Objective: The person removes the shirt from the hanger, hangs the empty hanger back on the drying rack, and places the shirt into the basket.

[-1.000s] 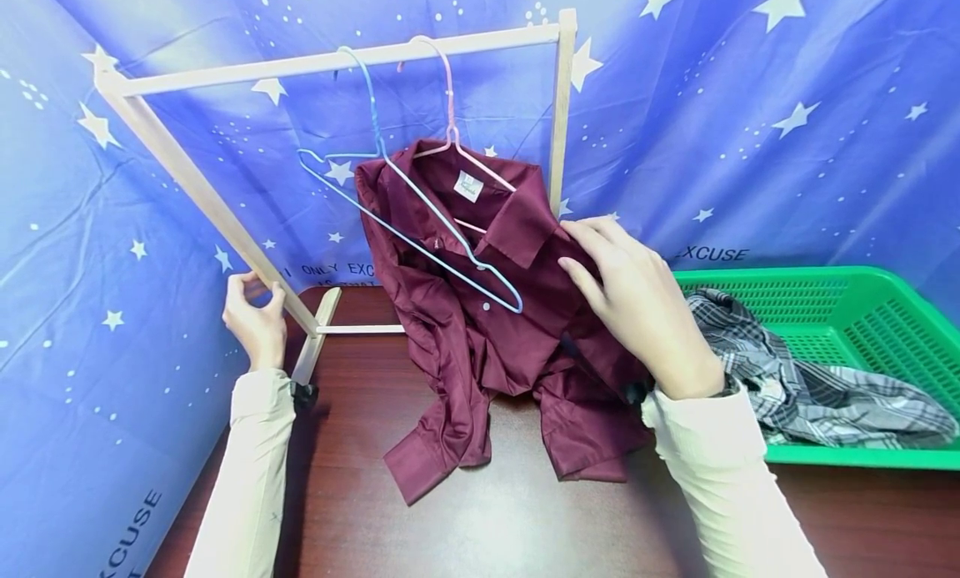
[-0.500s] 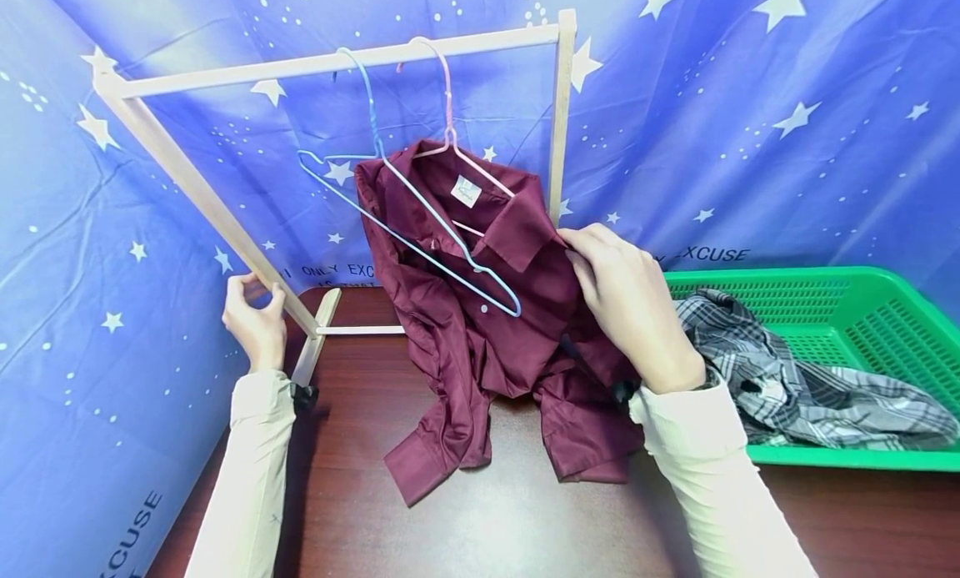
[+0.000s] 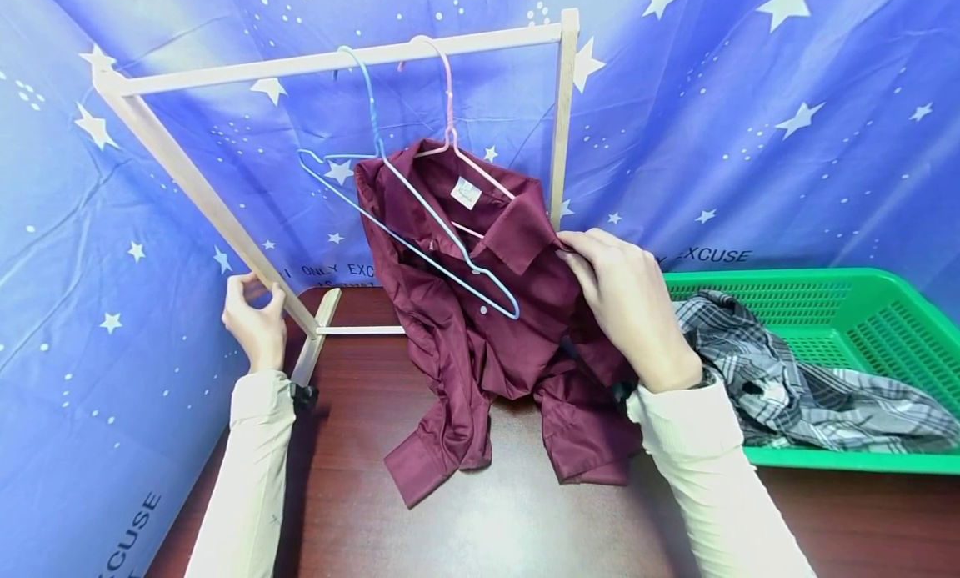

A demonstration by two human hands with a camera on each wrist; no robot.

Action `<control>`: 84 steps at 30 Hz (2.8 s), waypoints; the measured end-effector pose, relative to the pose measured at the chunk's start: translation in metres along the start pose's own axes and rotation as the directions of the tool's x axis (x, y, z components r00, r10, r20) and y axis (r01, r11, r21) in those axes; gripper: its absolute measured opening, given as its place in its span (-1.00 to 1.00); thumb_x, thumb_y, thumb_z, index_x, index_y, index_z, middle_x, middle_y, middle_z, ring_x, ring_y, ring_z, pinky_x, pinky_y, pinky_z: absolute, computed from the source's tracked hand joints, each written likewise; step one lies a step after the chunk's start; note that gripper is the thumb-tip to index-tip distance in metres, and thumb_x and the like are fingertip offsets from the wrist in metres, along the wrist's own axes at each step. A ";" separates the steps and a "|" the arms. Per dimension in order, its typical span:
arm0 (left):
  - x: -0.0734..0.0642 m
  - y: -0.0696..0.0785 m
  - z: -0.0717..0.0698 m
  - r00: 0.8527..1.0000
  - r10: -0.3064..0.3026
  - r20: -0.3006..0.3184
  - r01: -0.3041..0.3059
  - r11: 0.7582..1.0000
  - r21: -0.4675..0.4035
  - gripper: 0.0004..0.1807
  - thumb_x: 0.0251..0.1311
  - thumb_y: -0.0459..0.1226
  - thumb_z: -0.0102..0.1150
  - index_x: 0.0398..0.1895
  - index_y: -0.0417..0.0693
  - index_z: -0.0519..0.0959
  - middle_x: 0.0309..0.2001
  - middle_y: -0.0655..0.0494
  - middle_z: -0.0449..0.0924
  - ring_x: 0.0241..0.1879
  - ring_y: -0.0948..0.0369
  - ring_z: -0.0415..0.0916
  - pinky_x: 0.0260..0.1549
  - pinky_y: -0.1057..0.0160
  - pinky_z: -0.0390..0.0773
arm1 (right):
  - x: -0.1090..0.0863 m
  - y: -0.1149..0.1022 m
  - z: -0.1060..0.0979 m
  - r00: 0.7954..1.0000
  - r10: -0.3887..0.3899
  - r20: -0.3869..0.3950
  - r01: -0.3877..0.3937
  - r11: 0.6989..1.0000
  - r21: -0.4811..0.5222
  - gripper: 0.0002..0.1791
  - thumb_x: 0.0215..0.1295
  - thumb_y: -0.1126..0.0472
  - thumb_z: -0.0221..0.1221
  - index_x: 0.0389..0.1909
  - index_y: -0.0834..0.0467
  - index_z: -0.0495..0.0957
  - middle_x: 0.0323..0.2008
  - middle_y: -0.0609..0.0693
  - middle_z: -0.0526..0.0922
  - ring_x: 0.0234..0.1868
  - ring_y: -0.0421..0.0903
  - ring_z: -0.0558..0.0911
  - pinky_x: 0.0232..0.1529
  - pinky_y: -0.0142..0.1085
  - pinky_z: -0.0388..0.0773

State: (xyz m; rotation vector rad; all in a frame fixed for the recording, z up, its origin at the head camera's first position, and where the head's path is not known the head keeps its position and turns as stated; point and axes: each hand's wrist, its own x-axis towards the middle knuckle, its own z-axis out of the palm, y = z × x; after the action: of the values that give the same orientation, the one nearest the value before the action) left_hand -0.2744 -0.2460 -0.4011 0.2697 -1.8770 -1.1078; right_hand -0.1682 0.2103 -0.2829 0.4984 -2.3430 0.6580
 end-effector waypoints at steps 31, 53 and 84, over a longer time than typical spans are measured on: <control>-0.002 0.005 -0.001 1.000 -0.017 0.018 0.017 0.999 0.028 -0.76 0.08 -0.41 0.26 -0.15 -0.27 0.59 -0.17 -0.15 0.70 -0.20 0.00 0.64 0.07 0.07 0.47 | -0.005 -0.005 0.000 0.947 0.020 -0.322 -0.019 1.000 0.009 -0.75 0.39 0.29 0.16 0.00 0.22 0.69 -0.23 0.17 0.73 -0.23 0.14 0.68 -0.19 -0.06 0.49; -0.002 0.006 0.000 1.000 -0.011 -0.004 0.011 0.999 0.034 -0.77 0.08 -0.41 0.27 -0.16 -0.26 0.59 -0.16 -0.15 0.70 -0.18 -0.02 0.64 0.08 0.04 0.45 | -0.024 0.007 -0.007 0.921 0.054 -0.385 -0.049 0.999 0.021 -0.75 0.37 0.30 0.19 -0.01 0.23 0.70 -0.26 0.20 0.73 -0.33 0.10 0.62 -0.19 -0.45 0.33; -0.003 0.005 0.000 1.000 0.002 0.002 -0.002 0.999 0.041 -0.76 0.07 -0.41 0.26 -0.15 -0.27 0.58 -0.16 -0.13 0.69 -0.18 -0.02 0.63 0.04 0.04 0.46 | -0.048 0.013 -0.006 0.920 0.100 -0.378 -0.087 0.995 0.053 -0.74 0.29 0.41 0.23 -0.03 0.24 0.70 -0.25 0.22 0.73 -0.36 0.06 0.56 -0.13 -0.68 0.24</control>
State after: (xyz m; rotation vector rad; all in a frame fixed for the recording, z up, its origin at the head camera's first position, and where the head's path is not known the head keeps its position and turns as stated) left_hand -0.2719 -0.2412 -0.3989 0.2894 -1.9029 -1.0697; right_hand -0.1374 0.2322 -0.3152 0.2456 -1.9974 0.7669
